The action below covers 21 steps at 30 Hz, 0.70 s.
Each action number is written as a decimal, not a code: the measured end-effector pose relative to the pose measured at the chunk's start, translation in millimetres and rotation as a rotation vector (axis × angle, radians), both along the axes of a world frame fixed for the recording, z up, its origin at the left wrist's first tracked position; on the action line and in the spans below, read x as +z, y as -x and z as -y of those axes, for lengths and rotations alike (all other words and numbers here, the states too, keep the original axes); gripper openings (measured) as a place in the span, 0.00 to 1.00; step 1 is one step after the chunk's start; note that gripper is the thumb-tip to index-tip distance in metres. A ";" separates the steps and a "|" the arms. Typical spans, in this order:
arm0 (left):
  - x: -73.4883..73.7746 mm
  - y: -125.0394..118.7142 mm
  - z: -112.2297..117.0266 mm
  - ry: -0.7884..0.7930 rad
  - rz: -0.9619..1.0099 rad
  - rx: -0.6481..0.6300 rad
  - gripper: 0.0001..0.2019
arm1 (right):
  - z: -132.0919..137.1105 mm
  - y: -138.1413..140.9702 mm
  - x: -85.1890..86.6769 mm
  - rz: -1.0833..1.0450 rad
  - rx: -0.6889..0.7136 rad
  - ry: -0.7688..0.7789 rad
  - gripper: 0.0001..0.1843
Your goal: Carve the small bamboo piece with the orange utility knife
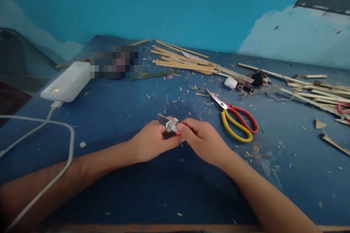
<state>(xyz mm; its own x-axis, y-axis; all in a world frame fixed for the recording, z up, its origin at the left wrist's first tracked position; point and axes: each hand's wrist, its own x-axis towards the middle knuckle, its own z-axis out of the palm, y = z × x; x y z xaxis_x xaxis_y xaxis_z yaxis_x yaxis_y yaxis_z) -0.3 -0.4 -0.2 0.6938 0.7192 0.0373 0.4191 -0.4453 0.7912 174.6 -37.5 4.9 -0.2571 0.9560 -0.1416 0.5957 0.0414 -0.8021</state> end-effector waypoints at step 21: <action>0.8 0.2 -0.6 0.016 -0.017 -0.018 0.12 | 0.0 -0.7 -0.1 -0.014 -0.004 0.014 0.19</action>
<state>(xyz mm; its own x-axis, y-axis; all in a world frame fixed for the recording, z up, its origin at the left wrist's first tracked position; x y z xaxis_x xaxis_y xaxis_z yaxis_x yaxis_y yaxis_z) -0.5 0.2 0.6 0.7069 0.7072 0.0140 0.4248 -0.4402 0.7911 175.4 -37.4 4.7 -0.2554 0.9549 -0.1517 0.5846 0.0275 -0.8109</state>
